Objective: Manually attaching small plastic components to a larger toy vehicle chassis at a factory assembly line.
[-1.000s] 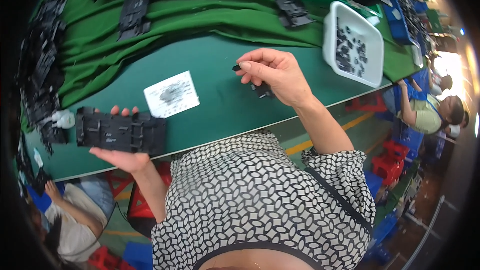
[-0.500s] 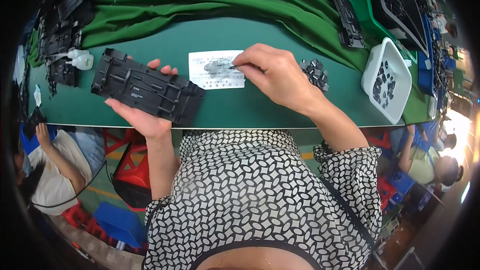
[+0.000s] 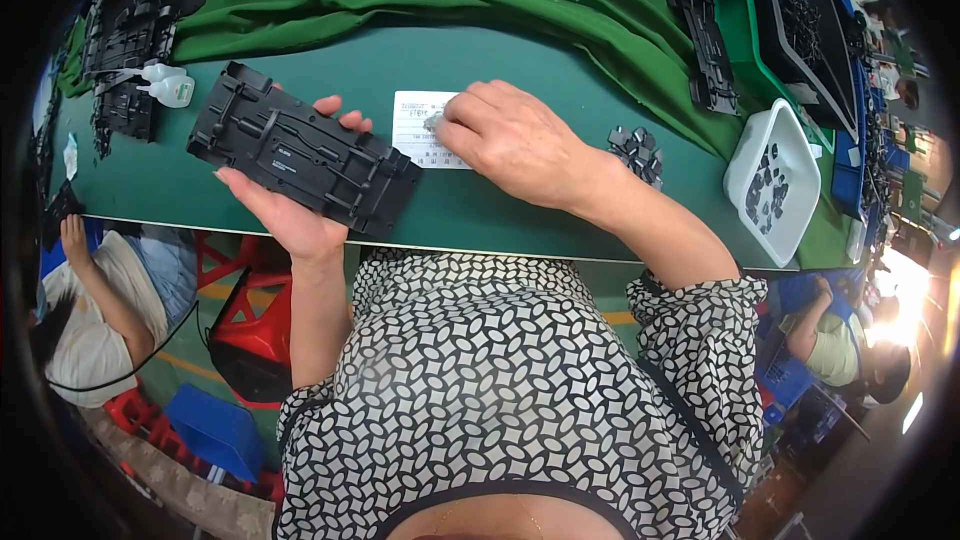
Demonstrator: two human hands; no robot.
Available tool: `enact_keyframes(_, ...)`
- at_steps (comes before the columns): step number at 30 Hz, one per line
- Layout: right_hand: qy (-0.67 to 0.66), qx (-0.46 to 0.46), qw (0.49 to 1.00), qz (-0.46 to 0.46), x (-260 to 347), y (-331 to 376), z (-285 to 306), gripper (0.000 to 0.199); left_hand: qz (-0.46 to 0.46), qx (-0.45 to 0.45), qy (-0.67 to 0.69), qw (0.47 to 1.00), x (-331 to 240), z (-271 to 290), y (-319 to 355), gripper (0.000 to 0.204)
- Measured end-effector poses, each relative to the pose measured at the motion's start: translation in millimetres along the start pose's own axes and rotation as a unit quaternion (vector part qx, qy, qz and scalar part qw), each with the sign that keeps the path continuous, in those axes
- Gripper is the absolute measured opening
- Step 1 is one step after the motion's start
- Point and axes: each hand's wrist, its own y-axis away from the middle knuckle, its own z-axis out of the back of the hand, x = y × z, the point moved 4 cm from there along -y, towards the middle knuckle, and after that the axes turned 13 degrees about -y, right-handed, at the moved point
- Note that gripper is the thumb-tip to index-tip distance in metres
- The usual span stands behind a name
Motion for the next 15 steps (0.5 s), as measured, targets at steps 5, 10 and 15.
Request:
enact_keyframes(5,-0.043,-0.017,0.999,-0.006,-1,7,8,0.020,-0.003,-0.002,-0.007,1.000,-1,0,1,0.090)
enact_keyframes(10,-0.172,-0.046,0.969,-0.174,-4,4,17,0.011,-0.001,0.000,-0.002,1.000,0,0,1,0.090)
enact_keyframes(15,-0.229,-0.023,0.927,-0.297,-12,6,13,0.014,0.000,-0.007,-0.012,1.000,0,-1,1,0.091)
